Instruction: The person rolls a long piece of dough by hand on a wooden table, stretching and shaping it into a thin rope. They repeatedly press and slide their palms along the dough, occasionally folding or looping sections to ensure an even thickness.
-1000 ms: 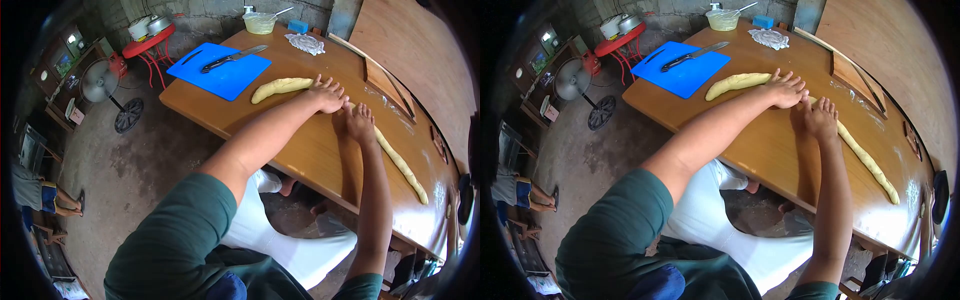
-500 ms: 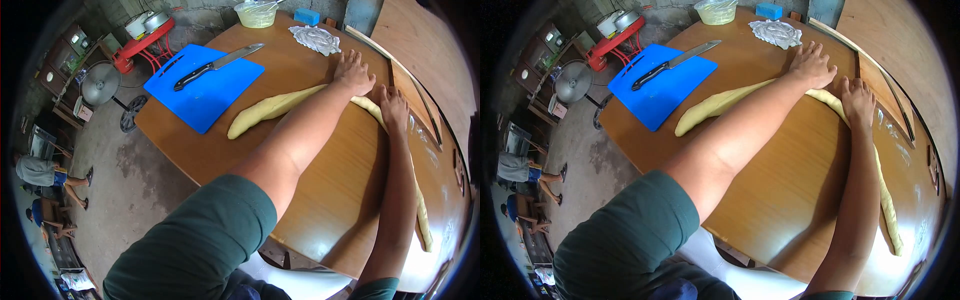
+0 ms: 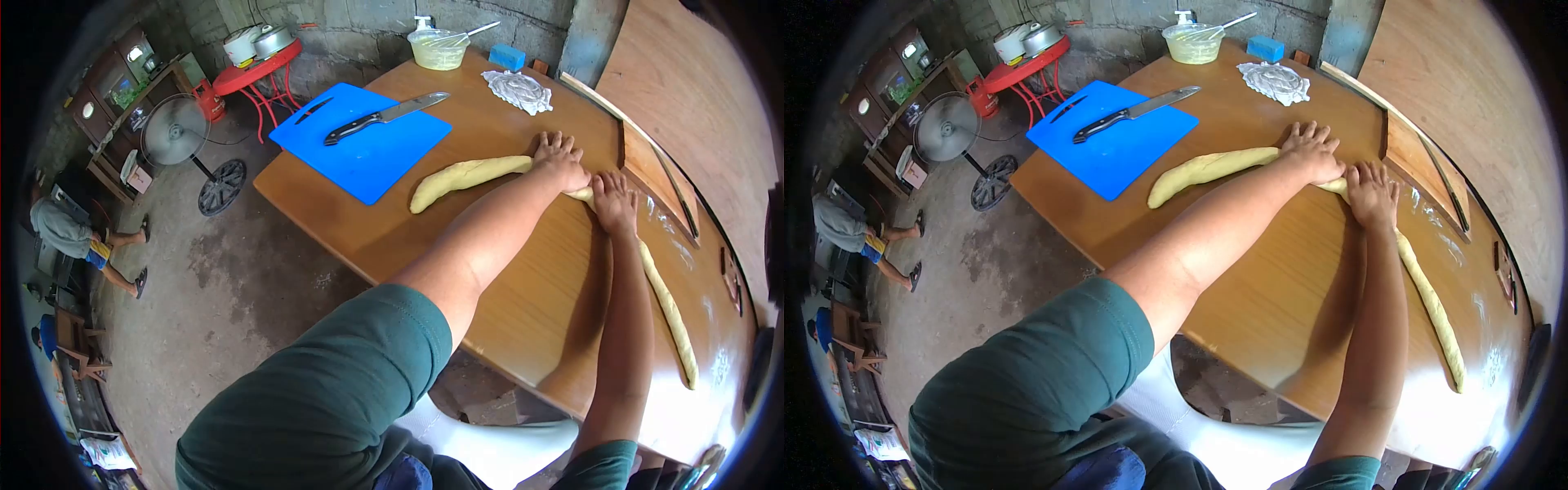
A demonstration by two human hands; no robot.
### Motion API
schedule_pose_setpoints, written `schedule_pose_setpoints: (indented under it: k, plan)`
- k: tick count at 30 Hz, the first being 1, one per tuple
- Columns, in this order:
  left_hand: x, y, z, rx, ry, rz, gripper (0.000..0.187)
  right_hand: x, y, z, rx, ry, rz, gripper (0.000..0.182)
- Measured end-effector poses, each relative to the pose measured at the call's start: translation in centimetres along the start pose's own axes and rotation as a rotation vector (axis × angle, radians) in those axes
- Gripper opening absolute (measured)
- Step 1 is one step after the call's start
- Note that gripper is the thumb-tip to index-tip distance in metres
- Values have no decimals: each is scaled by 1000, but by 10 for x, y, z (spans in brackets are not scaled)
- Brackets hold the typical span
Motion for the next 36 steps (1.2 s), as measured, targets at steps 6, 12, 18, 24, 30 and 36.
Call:
schedule_pose_setpoints:
  k: [6,12,18,24,30,36]
  plan:
    - [4,79,7,-20,-2,11,73,41,82,-37,-37,-55,-107,62]
    - [-9,143,4,-162,-16,87,67,57,140,-47,72,-50,30,63]
    - [-4,202,2,-292,-12,172,71,90,210,-62,183,-79,98,58]
    - [41,251,8,-339,1,18,62,124,245,-68,154,-49,-35,54]
    - [-2,235,25,-444,52,212,63,118,224,-106,56,-158,-145,68]
    - [-16,162,19,-315,110,101,68,23,128,-48,57,-96,-120,87]
Point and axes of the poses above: each hand's wrist, its own y-axis away from the middle knuckle, its own x-axis out of the back of the hand, z = x × y, the point moved 4 cm from there along -y, towards the middle knuckle, and after that the axes turned 4 degrees about x, right-handed, at the moved point
